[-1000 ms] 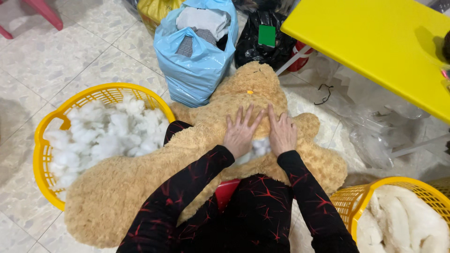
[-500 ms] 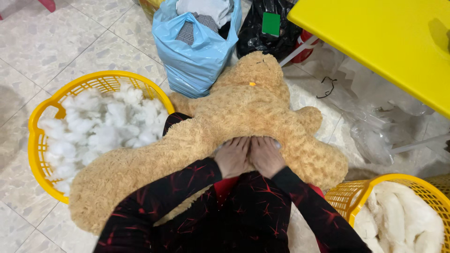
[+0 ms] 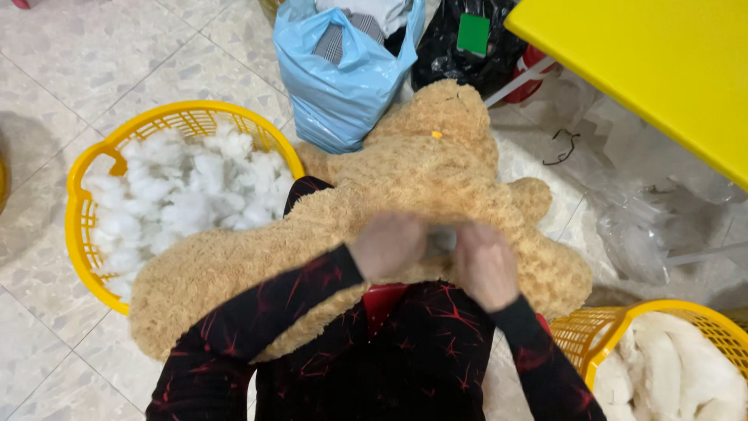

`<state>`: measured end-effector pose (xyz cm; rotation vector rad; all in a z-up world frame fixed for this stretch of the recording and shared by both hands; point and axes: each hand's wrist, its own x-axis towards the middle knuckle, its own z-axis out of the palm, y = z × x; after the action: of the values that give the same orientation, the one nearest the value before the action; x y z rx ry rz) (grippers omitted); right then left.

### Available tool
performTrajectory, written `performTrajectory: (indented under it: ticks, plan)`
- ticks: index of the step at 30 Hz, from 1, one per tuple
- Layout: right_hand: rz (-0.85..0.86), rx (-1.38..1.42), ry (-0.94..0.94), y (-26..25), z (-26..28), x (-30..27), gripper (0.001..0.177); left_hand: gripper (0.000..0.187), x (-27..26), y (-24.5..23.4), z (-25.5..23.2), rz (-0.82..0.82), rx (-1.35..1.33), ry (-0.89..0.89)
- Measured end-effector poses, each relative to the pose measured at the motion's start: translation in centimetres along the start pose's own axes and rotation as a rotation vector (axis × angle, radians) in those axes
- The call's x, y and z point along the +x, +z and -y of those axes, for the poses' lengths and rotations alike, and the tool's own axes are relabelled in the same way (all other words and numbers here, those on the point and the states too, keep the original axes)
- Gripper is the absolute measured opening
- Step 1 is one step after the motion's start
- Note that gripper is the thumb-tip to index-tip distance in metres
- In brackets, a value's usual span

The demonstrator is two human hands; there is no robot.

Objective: The person repeatedly takes handfuls of white stuffing from a yellow basket and inserts them into an opening in the back of a large teddy bear. They push and distribute the stuffing inside the bear's body throughout the clip.

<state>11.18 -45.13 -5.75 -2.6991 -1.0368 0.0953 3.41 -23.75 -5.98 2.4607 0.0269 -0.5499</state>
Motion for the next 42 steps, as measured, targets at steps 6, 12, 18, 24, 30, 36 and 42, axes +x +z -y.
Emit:
performTrajectory:
  ticks: [6,12,18,24,30,36,42]
  plan:
    - [-0.261,-0.085,-0.044,1.8,-2.5,9.3,0.107,0.12,4.5,-4.2,3.0,-0.298,0.096,-0.229]
    - [0.3,-0.238,0.273,3.3,-3.3,9.7,0.145,0.151,5.0,-1.4,4.1,-0.118,-0.097,-0.413]
    - [0.103,-0.083,0.24,1.2,-4.9,6.7,0.123,0.149,3.5,-1.8,4.4,-0.026,-0.14,-0.222]
    - [0.034,-0.185,0.399,4.1,-5.5,4.8,0.093,0.144,4.1,-0.9,4.2,-0.072,-0.072,-0.223]
    - [0.19,-0.173,0.106,-0.1,-7.0,8.5,0.107,0.134,4.3,-1.9,6.1,-0.16,-0.275,-0.138]
    - [0.172,-0.336,-0.067,-3.8,2.5,12.5,0.093,0.075,2.9,-4.7,21.6,-1.234,-0.637,-0.062]
    - [0.024,0.245,-0.661,6.4,19.9,20.2,0.064,0.024,-5.5,2.8,38.3,-1.464,-0.312,-0.616]
